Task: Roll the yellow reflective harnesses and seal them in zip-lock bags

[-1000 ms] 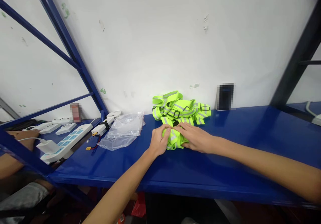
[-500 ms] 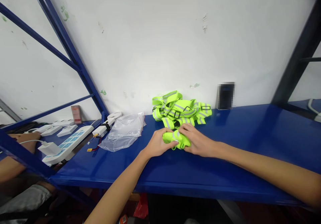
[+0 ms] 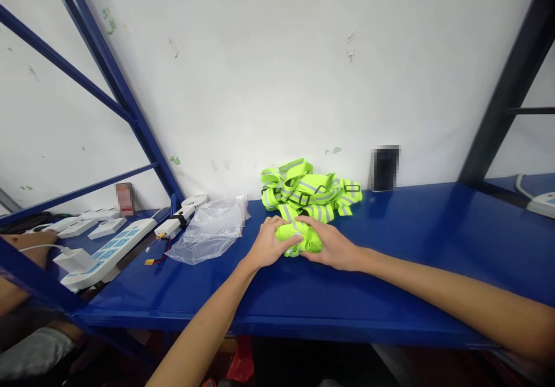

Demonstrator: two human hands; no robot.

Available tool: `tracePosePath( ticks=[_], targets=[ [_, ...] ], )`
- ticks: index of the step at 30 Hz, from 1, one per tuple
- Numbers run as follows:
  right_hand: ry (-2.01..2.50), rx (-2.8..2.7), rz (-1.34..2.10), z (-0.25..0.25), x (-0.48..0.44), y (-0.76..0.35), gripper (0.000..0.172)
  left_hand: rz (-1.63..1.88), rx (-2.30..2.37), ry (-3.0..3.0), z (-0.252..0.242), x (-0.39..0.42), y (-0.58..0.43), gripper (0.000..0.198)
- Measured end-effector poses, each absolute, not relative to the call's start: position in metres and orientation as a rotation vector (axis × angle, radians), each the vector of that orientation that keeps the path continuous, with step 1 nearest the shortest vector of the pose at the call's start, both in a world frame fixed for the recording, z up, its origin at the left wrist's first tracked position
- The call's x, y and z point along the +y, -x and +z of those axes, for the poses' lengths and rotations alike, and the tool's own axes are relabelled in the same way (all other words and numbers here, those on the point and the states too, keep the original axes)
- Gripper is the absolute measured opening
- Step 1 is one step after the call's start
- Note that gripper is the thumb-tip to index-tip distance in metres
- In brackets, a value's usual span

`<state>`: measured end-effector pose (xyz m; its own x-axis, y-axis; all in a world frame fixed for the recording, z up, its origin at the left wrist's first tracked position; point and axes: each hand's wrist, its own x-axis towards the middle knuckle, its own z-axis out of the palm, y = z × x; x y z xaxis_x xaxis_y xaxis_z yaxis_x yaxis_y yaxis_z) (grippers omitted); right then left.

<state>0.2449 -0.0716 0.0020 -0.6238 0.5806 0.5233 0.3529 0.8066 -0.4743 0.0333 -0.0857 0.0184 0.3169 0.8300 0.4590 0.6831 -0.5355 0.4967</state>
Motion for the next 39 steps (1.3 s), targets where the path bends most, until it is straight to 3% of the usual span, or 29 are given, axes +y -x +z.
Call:
tracePosePath(
  ticks=[4,7,10,12,15,21,27,32,36,39],
  targets=[
    [0.723,-2.202,0.473,0.007,-0.075,-0.245,0.055,1.183,1.597,-2.5,0.027,-0.086,-0.022,0.035],
    [0.744,-2.164,0.522,0.01,-0.076,-0.248,0.048,1.337,2.122,-2.368,0.034,-0.076,0.002,0.033],
    [0.777,-2.133,0.579,0.012,-0.074,-0.251,0.041,1.053,2.664,-2.246,0.035,-0.065,0.032,0.039],
    [0.803,-2.11,0.589,0.011,-0.073,-0.252,0.038,0.757,2.73,-2.221,0.034,-0.061,0.047,0.039],
    [0.838,-2.078,0.585,0.01,-0.073,-0.254,0.037,0.739,2.637,-2.199,0.034,-0.062,0.054,0.03],
    [0.934,-1.869,0.621,0.018,-0.079,-0.261,0.041,1.503,2.241,-2.404,0.043,-0.075,0.015,0.028],
    [0.852,-1.407,1.142,0.033,-0.082,-0.258,0.047,1.626,1.86,-2.52,0.037,-0.082,-0.042,0.027],
    [0.906,-1.46,0.929,0.028,-0.076,-0.261,0.045,1.927,1.621,-2.416,0.031,-0.086,-0.071,0.028],
    [0.934,-1.495,0.706,0.028,-0.071,-0.268,0.04,1.655,1.458,-2.628,0.024,-0.087,-0.069,0.036],
    [0.958,-1.487,0.662,0.032,-0.07,-0.272,0.039,1.297,1.376,-2.911,0.022,-0.085,-0.06,0.062]
  ],
)
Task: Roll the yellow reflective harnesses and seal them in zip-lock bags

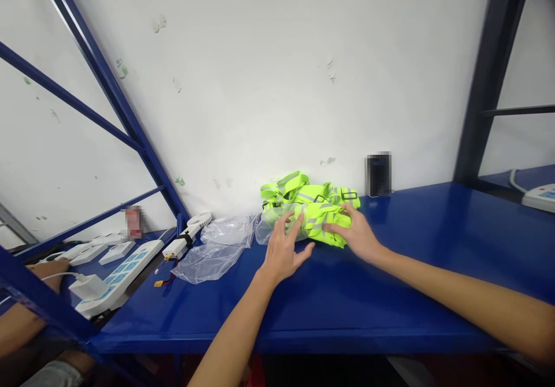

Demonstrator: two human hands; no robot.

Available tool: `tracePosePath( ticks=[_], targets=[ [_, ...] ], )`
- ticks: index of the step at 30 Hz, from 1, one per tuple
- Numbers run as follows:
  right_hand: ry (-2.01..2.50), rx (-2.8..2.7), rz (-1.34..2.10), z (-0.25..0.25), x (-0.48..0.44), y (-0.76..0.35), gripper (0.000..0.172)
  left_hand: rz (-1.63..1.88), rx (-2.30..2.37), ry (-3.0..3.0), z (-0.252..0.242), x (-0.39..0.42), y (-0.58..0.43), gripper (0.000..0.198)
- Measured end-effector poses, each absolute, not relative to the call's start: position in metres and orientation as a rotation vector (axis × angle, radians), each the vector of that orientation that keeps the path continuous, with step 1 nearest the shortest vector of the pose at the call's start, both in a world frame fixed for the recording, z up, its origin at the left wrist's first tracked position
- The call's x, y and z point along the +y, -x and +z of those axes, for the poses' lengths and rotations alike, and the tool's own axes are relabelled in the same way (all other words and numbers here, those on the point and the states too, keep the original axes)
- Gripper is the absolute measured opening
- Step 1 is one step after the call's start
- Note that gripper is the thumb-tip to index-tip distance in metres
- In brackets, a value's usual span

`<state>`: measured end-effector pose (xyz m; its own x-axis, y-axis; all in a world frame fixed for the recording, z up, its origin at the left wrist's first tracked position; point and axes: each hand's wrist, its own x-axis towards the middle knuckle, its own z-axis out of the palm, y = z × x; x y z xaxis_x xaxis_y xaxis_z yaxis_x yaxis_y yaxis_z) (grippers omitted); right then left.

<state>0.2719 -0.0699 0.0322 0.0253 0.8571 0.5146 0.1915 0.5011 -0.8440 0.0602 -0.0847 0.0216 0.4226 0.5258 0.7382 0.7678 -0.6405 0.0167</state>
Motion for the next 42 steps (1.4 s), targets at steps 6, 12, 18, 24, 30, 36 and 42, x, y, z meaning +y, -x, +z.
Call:
tracePosePath(
  ticks=[6,12,18,24,30,36,42],
  targets=[
    [1.025,-1.654,0.84,0.036,-0.07,-0.276,0.035,-0.691,-1.134,2.181,0.024,-0.086,-0.051,0.074],
    [0.953,-1.829,0.884,0.037,-0.071,-0.279,0.037,-0.693,-1.183,2.319,0.026,-0.087,-0.052,0.095],
    [0.932,-1.678,1.042,0.034,-0.07,-0.277,0.039,-0.748,-1.134,2.408,0.024,-0.087,-0.057,0.084],
    [1.036,-1.4,1.342,0.04,-0.067,-0.279,0.029,-0.78,-1.051,2.334,0.022,-0.089,-0.063,0.082],
    [0.997,-1.195,1.614,0.049,-0.062,-0.283,0.011,-0.726,-1.04,2.213,0.023,-0.096,-0.073,0.064],
    [1.004,-1.08,1.746,0.048,-0.06,-0.283,0.021,-0.758,-1.013,2.075,0.023,-0.098,-0.076,0.048],
    [0.973,-1.219,1.637,0.041,-0.066,-0.276,0.025,-0.734,-1.016,2.123,0.024,-0.095,-0.071,0.053]
  ],
)
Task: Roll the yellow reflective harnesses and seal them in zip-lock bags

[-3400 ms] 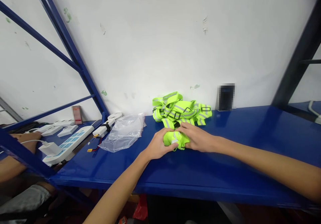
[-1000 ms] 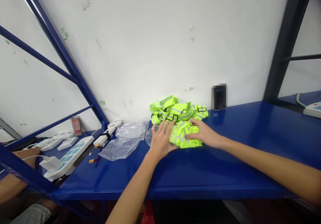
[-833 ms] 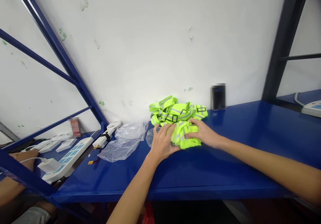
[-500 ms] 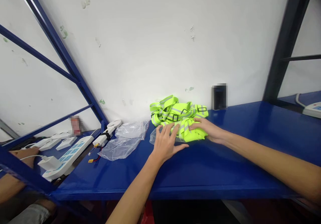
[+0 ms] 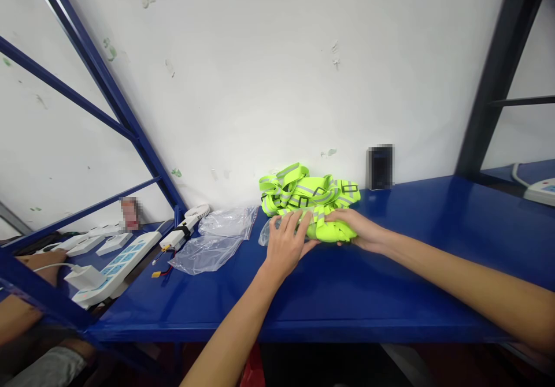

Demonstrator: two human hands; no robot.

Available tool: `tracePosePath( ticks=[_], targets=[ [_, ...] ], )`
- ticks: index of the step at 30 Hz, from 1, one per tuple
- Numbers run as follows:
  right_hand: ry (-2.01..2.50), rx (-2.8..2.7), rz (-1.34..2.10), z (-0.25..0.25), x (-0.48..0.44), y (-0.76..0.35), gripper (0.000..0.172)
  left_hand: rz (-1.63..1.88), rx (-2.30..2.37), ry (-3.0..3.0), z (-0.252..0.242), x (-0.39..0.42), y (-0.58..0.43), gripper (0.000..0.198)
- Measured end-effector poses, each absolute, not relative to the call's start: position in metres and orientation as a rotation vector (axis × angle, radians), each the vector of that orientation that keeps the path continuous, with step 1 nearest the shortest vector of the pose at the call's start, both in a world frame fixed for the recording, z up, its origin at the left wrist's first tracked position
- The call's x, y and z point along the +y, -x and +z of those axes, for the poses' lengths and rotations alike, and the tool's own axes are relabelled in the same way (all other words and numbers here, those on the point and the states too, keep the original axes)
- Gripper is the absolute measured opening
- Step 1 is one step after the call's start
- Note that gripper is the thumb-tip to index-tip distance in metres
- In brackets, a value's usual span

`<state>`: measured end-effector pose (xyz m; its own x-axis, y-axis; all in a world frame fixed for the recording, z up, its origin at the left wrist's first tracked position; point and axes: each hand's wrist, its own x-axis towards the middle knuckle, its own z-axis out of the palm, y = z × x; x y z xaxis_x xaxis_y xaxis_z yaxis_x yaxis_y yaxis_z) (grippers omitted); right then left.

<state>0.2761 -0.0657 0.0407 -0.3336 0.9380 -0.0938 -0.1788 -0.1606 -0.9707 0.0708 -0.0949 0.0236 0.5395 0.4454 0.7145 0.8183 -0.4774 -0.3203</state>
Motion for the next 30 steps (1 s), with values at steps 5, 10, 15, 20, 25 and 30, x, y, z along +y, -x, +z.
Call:
tracePosePath(
  ticks=[5,10,15,20,25,30],
  targets=[
    [1.131,-1.427,1.233,0.029,-0.067,-0.273,0.038,-0.674,-1.057,2.314,0.027,-0.093,-0.06,0.071],
    [0.97,-1.831,0.736,0.028,-0.069,-0.277,0.042,-0.689,-1.13,2.393,0.028,-0.091,-0.056,0.078],
    [0.769,-2.085,0.547,0.028,-0.077,-0.282,0.045,-0.747,-1.227,2.542,0.028,-0.088,-0.052,0.085],
    [0.691,-2.198,0.328,0.019,-0.082,-0.281,0.052,-0.741,-1.368,2.78,0.03,-0.087,-0.047,0.07],
    [0.671,-2.079,0.514,0.022,-0.087,-0.275,0.044,-0.829,-1.374,2.835,0.03,-0.09,-0.049,0.059],
    [0.713,-1.996,0.851,0.024,-0.083,-0.271,0.037,-0.708,-1.255,2.762,0.032,-0.094,-0.057,0.064]
  ],
)
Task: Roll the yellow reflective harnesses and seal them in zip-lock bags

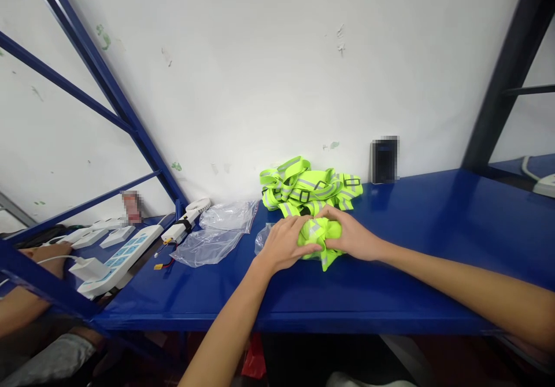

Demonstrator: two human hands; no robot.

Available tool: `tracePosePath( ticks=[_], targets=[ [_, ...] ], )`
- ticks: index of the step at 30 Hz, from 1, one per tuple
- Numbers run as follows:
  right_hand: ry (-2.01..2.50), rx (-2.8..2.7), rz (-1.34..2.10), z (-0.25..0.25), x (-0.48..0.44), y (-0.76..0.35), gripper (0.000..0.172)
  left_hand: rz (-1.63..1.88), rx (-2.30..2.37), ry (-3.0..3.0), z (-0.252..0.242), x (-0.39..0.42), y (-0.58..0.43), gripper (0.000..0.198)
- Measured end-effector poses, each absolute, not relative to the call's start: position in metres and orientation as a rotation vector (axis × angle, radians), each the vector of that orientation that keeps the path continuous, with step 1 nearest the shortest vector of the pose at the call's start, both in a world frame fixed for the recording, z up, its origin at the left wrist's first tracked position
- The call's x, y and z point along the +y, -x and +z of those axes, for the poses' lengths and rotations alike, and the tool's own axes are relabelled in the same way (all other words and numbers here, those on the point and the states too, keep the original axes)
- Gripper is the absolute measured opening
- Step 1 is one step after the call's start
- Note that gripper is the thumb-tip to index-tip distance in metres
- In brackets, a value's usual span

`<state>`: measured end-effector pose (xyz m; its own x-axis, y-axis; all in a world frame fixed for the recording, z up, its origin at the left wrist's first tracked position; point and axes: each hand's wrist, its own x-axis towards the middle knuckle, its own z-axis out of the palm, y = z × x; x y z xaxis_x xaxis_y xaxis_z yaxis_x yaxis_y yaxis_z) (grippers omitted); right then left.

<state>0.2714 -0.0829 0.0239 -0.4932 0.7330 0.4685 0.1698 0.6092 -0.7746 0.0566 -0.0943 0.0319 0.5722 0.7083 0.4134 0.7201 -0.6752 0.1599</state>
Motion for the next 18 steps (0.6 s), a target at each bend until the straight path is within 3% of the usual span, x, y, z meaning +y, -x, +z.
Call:
tracePosePath(
  ticks=[3,10,18],
  targets=[
    [0.717,-1.896,0.912,0.024,-0.08,-0.268,0.034,-0.621,-1.213,2.7,0.032,-0.096,-0.058,0.068],
    [0.878,-1.596,1.32,0.027,-0.076,-0.264,0.029,-0.558,-1.229,2.647,0.026,-0.098,-0.059,0.096],
    [0.925,-1.483,1.31,0.014,-0.072,-0.261,0.031,-0.712,-1.385,2.492,0.025,-0.1,-0.074,0.056]
  ],
)
